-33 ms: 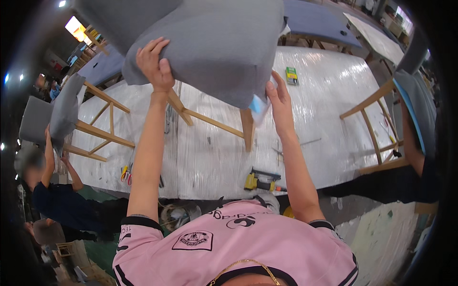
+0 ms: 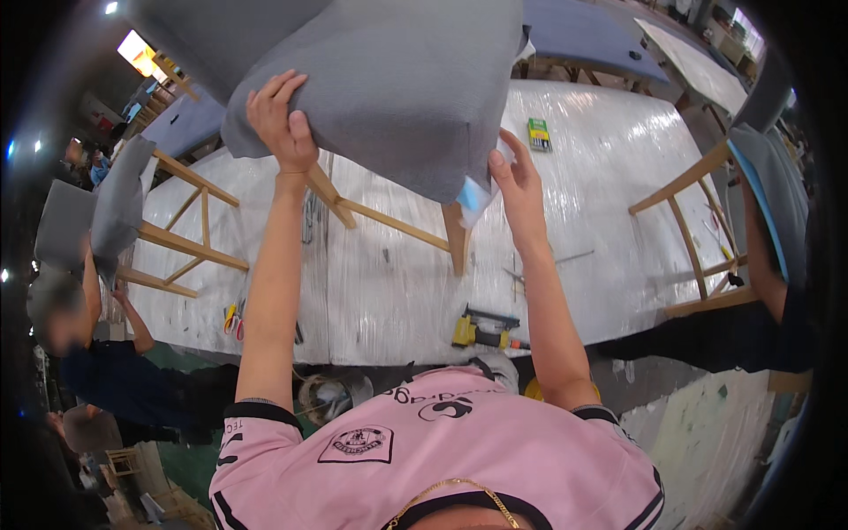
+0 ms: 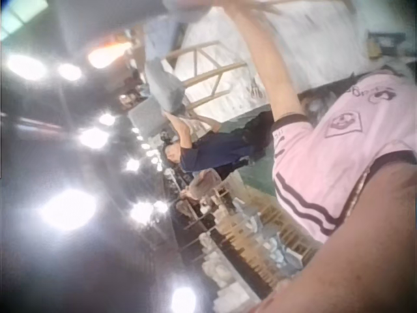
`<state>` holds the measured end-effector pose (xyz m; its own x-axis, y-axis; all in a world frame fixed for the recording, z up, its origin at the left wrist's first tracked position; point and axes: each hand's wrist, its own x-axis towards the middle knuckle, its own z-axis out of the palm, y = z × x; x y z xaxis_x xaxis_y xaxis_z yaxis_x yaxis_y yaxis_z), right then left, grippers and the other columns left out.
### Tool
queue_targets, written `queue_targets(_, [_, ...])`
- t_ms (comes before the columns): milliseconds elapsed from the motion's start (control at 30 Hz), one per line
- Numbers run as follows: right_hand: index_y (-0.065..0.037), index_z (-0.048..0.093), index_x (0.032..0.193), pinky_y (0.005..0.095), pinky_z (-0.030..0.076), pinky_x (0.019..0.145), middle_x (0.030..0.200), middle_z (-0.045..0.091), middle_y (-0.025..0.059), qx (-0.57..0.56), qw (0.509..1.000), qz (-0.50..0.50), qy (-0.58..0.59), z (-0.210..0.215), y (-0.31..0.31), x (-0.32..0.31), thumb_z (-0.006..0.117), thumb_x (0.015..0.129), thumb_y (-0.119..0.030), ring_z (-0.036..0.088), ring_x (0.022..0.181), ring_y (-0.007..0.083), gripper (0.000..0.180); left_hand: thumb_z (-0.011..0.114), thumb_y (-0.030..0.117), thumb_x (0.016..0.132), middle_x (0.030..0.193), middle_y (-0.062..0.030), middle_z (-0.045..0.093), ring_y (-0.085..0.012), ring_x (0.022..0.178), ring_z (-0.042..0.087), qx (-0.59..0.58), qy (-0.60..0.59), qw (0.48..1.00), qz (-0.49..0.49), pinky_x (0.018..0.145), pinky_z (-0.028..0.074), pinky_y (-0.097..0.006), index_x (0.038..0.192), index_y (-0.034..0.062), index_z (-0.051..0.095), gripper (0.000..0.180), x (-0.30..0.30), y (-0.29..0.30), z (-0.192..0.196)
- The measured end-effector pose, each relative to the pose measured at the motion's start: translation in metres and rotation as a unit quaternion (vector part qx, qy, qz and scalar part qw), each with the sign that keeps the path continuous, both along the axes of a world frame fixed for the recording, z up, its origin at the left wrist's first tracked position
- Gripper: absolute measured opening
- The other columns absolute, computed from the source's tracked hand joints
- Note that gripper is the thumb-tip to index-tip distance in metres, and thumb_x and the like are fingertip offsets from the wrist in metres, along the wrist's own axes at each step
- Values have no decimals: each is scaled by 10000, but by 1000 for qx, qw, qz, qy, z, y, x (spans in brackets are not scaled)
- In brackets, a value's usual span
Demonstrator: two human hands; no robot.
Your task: The person upholsters a wooden chair by pulling and smoothing gray fabric over the seat and back, then securing it with a pneumatic staple gun. They trim excess fabric with scissors and tuck edges under the frame, repeating the process around the chair's perimeter.
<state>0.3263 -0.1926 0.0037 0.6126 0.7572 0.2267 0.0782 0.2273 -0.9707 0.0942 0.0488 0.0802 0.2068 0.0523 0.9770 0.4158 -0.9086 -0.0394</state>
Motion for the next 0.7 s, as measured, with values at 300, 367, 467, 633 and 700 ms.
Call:
queue_targets(300, [-19, 638, 1032, 314, 434, 780, 1010, 574, 52, 4, 986, -85, -144, 8, -33, 4, 809, 855, -409, 512, 890, 158, 461, 563, 347, 1038, 1319, -145, 502, -227, 1164, 560, -506, -247, 814, -146, 989, 466, -373, 1281, -4, 520, 430, 52, -172, -58])
queue_targets(367, [-12, 651, 943, 270, 428, 694, 848, 601, 22, -14, 996, 36, -85, 13, -34, 14, 791, 878, -409, 531, 771, 129, 426, 598, 416, 1017, 1089, -101, 589, -166, 883, 633, -641, -274, 676, -238, 806, 529, -319, 1162, 19, 556, 424, 67, -212, -61])
queue_targets(467, [-54, 653, 880, 227, 374, 555, 657, 558, -34, -50, 977, 197, 65, 16, -29, 21, 709, 953, -408, 470, 560, 77, 366, 626, 458, 996, 811, -38, 626, -155, 665, 620, -704, -258, 592, -296, 663, 510, -307, 929, 74, 610, 389, 76, -226, -58])
queue_targets(633, [-47, 672, 831, 237, 385, 478, 622, 580, 6, -32, 896, 345, 278, 17, -20, 26, 698, 958, -437, 506, 502, 91, 411, 670, 412, 983, 744, 7, 629, -116, 679, 602, -673, -253, 627, -301, 639, 474, -281, 802, 119, 649, 345, 89, -232, -43])
queue_targets(700, [-46, 674, 802, 240, 387, 464, 619, 593, 15, -12, 878, 385, 283, 20, -16, 27, 658, 988, -421, 508, 497, 93, 419, 678, 395, 981, 749, 12, 633, -102, 698, 599, -673, -281, 615, -299, 651, 475, -278, 813, 120, 657, 324, 93, -233, -45])
